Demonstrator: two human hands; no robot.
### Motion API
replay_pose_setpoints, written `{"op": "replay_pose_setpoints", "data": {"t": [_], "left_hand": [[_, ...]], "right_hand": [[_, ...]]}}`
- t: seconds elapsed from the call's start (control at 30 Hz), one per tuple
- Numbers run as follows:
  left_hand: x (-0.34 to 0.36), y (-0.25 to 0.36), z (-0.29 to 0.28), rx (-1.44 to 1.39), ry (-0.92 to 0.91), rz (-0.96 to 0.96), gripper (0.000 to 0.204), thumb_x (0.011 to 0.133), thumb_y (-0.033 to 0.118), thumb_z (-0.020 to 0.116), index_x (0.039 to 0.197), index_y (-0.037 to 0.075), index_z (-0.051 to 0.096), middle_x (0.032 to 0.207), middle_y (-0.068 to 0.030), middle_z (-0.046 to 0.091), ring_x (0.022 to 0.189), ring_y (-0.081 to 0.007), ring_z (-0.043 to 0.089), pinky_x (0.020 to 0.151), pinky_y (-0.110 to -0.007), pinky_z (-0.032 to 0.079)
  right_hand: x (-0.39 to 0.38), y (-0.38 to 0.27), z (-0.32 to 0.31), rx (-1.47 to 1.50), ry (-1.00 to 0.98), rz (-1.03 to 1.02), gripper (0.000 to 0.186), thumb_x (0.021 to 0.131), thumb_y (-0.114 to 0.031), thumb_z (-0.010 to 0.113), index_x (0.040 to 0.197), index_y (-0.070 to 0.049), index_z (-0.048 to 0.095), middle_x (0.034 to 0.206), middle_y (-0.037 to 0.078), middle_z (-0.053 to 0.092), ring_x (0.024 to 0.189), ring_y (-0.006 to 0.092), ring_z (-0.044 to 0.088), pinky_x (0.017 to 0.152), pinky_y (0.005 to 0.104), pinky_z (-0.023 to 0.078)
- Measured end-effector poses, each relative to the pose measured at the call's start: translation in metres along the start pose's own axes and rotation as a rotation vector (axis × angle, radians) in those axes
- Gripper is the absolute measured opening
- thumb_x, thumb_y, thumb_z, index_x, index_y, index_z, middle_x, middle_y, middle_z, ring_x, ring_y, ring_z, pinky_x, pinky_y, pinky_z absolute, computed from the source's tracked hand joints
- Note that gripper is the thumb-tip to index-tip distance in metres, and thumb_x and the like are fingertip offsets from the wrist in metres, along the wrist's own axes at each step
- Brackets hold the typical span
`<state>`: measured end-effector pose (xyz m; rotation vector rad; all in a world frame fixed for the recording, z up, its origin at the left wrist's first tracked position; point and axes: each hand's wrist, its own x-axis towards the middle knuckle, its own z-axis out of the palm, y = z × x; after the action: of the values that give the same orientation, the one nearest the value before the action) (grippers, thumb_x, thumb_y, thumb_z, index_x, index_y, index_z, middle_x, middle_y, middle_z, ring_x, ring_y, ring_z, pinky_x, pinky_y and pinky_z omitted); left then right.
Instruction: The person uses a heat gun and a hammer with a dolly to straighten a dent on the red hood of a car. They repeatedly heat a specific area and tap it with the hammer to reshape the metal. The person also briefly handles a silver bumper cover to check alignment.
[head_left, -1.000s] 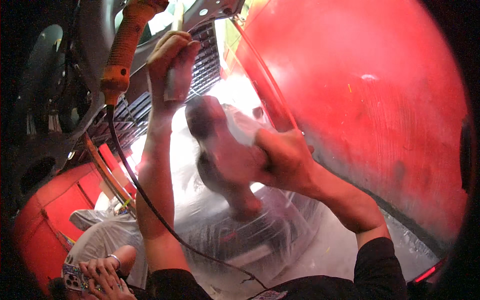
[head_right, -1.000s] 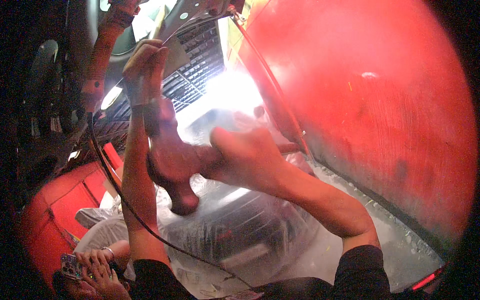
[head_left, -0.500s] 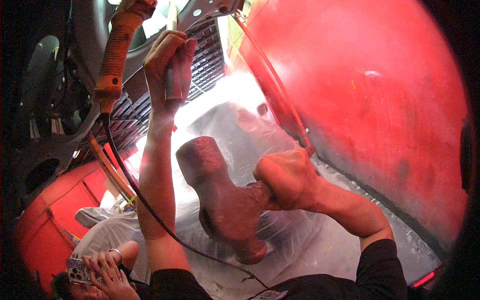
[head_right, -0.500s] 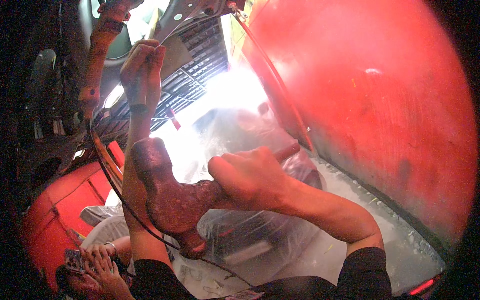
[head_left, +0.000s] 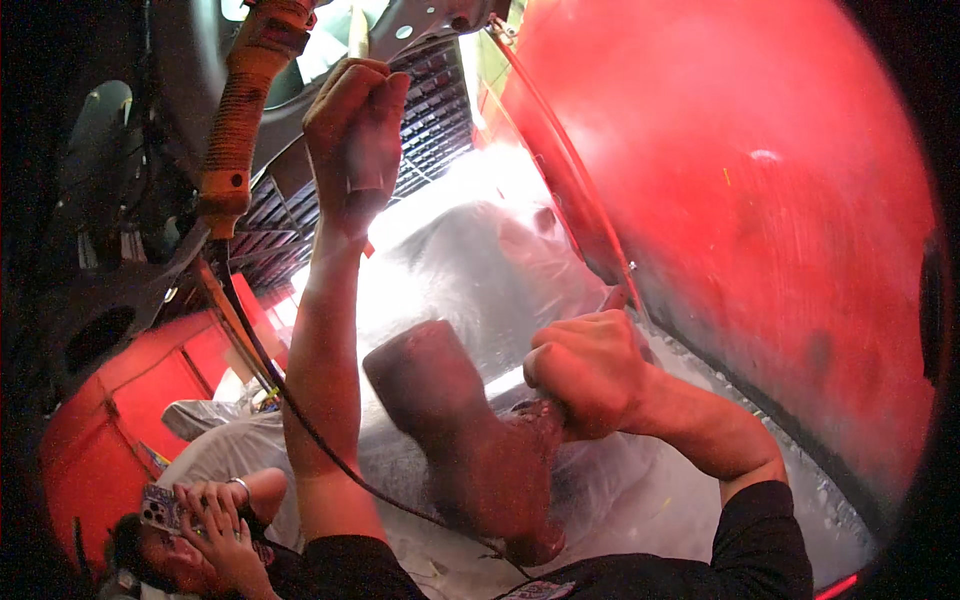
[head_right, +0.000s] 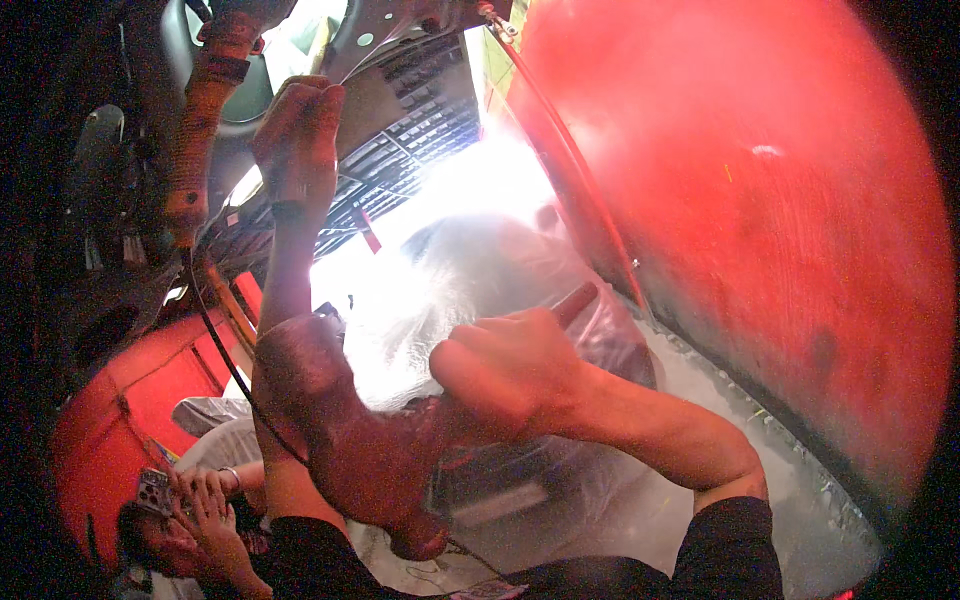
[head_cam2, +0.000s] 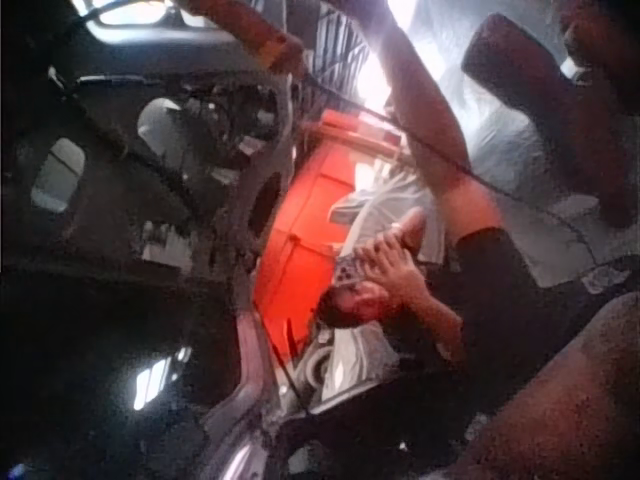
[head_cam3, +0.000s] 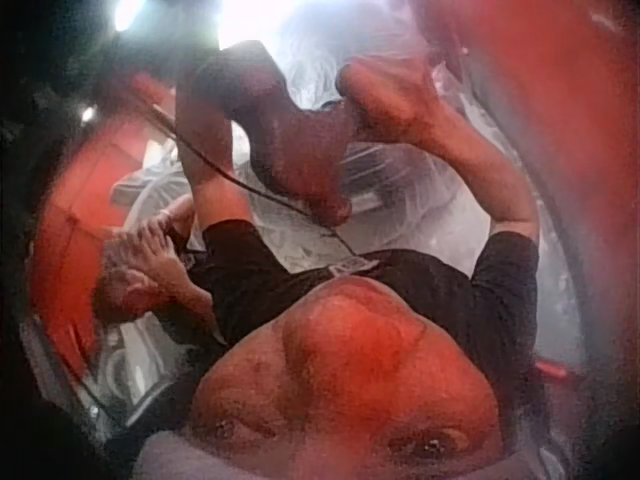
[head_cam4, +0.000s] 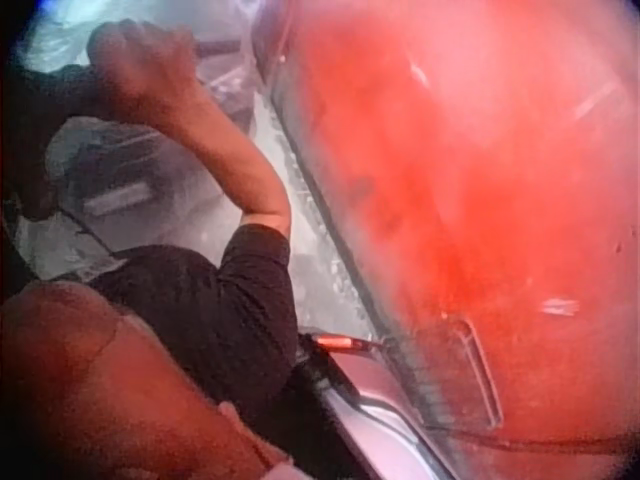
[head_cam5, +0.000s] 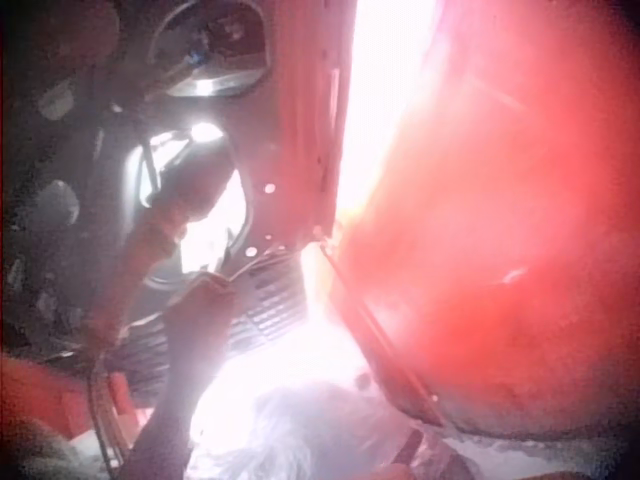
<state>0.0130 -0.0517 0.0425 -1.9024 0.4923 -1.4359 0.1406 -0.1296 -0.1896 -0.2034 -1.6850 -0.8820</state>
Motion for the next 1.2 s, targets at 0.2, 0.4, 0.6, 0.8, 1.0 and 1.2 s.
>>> {"op": "replay_pose_setpoints", "data": {"t": [0.2,0.4,0.6,0.8,1.0,1.2], "left_hand": [[0.003,-0.006,0.007,0.019,0.036,0.040,0.014,0.084,0.001,0.064,0.077,-0.001,0.052,0.070,-0.0118,0.053,0.060,-0.0261,0.051,0.059,-0.032,0.042],[0.014,0.010,0.017,0.061,0.025,-0.008,0.016,0.081,0.003,0.062,0.074,0.001,0.048,0.068,-0.0139,0.048,0.061,-0.0325,0.048,0.059,-0.037,0.041],[0.009,0.009,0.013,0.075,0.016,0.023,0.017,0.081,0.003,0.061,0.073,0.001,0.046,0.068,-0.0151,0.046,0.061,-0.0331,0.047,0.058,-0.038,0.040],[0.007,0.019,0.017,0.055,0.043,-0.044,0.018,0.081,0.004,0.058,0.071,0.001,0.044,0.067,-0.0161,0.044,0.060,-0.0332,0.046,0.057,-0.037,0.038],[0.007,0.007,0.014,0.119,-0.011,0.037,0.005,0.087,0.000,0.058,0.083,-0.002,0.055,0.073,-0.0113,0.054,0.061,-0.0203,0.051,0.060,-0.030,0.042],[0.015,0.008,0.011,0.196,-0.008,0.044,0.013,0.090,0.009,0.058,0.082,-0.001,0.055,0.071,-0.0125,0.054,0.060,-0.0231,0.051,0.059,-0.032,0.042]], "right_hand": [[-0.019,0.014,0.007,-0.002,0.047,0.102,0.024,0.071,-0.016,0.073,0.076,-0.006,0.051,0.059,0.007,0.049,0.045,0.0260,0.051,0.041,0.0372,0.038],[-0.029,0.016,-0.004,-0.168,0.066,0.354,0.031,0.063,-0.028,0.078,0.076,-0.009,0.057,0.061,0.009,0.053,0.052,0.0292,0.057,0.046,0.0397,0.043],[-0.057,0.021,0.011,-0.205,0.296,0.438,0.029,0.054,-0.022,0.081,0.071,-0.008,0.062,0.059,0.007,0.056,0.052,0.0207,0.056,0.050,0.0366,0.046],[-0.044,0.009,0.001,0.250,0.152,0.547,0.034,0.056,-0.034,0.083,0.070,-0.011,0.061,0.058,0.006,0.055,0.052,0.0235,0.060,0.050,0.0366,0.046],[-0.037,0.014,-0.001,-0.068,0.150,0.241,0.038,0.058,-0.034,0.087,0.072,-0.012,0.060,0.059,0.002,0.053,0.050,0.0219,0.054,0.049,0.0340,0.045],[-0.036,-0.010,-0.004,0.516,0.249,1.166,0.026,0.068,-0.008,0.082,0.080,-0.010,0.059,0.066,-0.003,0.051,0.058,0.0104,0.050,0.052,0.0291,0.044]]}}
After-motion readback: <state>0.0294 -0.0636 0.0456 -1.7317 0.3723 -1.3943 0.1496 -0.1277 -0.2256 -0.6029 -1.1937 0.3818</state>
